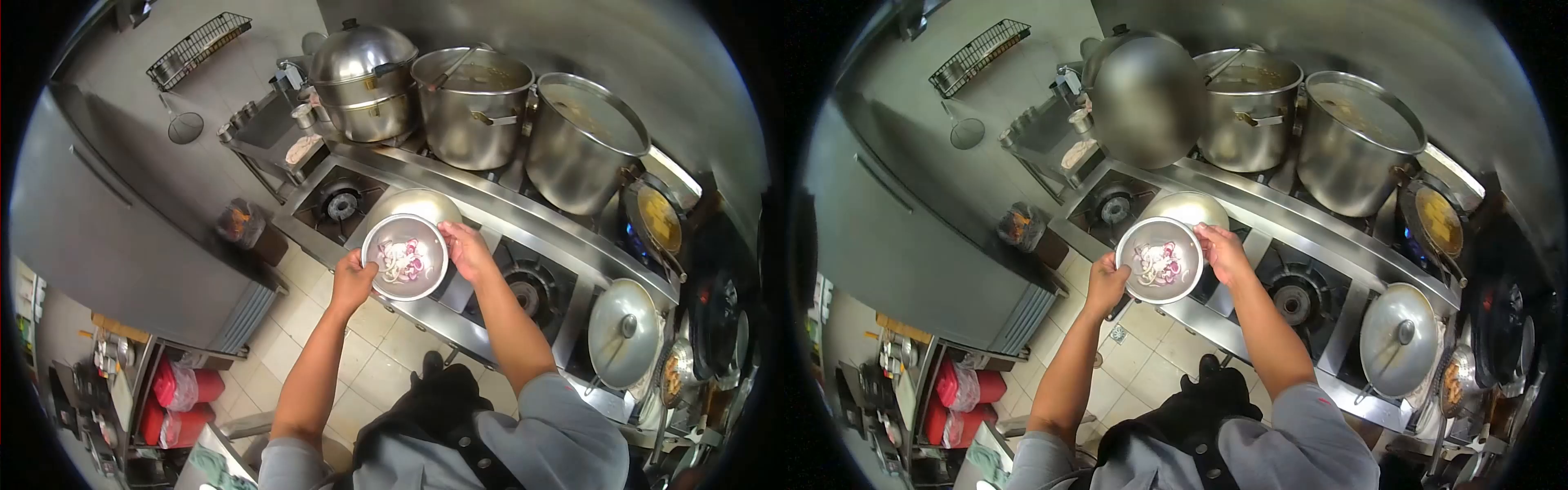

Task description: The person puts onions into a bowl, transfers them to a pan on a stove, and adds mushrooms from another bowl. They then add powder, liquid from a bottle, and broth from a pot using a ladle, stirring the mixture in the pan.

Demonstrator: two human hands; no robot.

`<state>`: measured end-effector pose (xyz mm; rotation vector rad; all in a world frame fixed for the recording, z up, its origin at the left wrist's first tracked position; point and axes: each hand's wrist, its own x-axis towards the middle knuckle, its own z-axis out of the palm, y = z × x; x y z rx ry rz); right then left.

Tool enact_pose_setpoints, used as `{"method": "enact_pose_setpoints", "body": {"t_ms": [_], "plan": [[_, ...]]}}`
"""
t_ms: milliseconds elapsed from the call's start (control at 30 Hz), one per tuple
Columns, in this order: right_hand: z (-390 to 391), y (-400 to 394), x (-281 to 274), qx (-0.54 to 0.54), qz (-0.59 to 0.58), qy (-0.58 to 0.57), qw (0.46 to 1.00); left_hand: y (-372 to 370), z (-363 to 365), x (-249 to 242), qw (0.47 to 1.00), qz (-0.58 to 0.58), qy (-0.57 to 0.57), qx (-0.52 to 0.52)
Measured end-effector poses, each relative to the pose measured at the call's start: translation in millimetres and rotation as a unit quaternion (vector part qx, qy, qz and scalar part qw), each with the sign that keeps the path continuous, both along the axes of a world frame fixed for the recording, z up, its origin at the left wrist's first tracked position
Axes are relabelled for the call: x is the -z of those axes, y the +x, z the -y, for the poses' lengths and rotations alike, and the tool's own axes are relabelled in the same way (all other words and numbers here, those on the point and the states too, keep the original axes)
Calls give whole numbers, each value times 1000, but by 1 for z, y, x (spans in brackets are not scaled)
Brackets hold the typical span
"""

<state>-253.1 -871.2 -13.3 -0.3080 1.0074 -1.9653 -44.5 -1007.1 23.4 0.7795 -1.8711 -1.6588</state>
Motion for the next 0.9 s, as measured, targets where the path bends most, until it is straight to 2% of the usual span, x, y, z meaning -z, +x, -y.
{"method": "enact_pose_setpoints", "body": {"t_ms": [33, 67, 100, 133, 167, 233, 300, 333, 367, 400, 433, 500, 533, 567, 633, 700, 767, 800, 867, 900], "plan": [[19, -11, 13, 5, -3, 9, 1000, -6, 16, 3, 1000, 6, 1, -1], [38, -10, 16, 106, -157, 113, 975, -12, 29, 6, 1000, 18, 2, 5], [57, -9, 17, 201, -306, 210, 907, -18, 44, 9, 1000, 27, 1, 11], [63, -4, 22, 245, -396, 244, 851, -24, 54, 17, 999, 18, -27, -2], [76, 2, 30, 255, -425, 181, 850, -31, 65, 26, 1000, 19, -24, -4], [102, 19, 31, 158, -457, 139, 864, -42, 77, 43, 998, 32, -49, -3], [139, 26, 36, 205, -552, 162, 792, -54, 87, 51, 998, 30, -47, 2], [154, 27, 43, 212, -551, 165, 790, -61, 96, 61, 995, 32, -87, 32], [166, 27, 48, 174, -588, 190, 767, -69, 102, 65, 989, 34, -126, 65], [172, 25, 55, 136, -620, 217, 741, -75, 108, 69, 989, 59, -118, 70], [172, 24, 63, 145, -614, 229, 742, -78, 115, 74, 988, 62, -116, 86], [169, 24, 66, 34, -664, 206, 718, -84, 127, 75, 963, 49, -253, 84], [168, 24, 73, -4, -688, 237, 686, -87, 132, 76, 968, 73, -220, 95], [168, 23, 82, 2, -686, 247, 685, -89, 138, 82, 968, 69, -217, 106], [170, 21, 101, -19, -731, 290, 617, -93, 150, 97, 907, 70, -401, 108], [171, 20, 115, -41, -710, 344, 613, -93, 161, 100, 903, 46, -404, 141], [170, 16, 123, -18, -745, 353, 565, -96, 175, 103, 876, 56, -441, 186], [174, 18, 106, -14, -745, 366, 557, -97, 181, 99, 865, 39, -455, 207], [183, 20, 72, 27, -588, 543, 599, -99, 188, 90, 855, 5, -465, 231], [185, 21, 67, 31, -589, 552, 589, -100, 189, 85, 841, -17, -481, 249]]}}
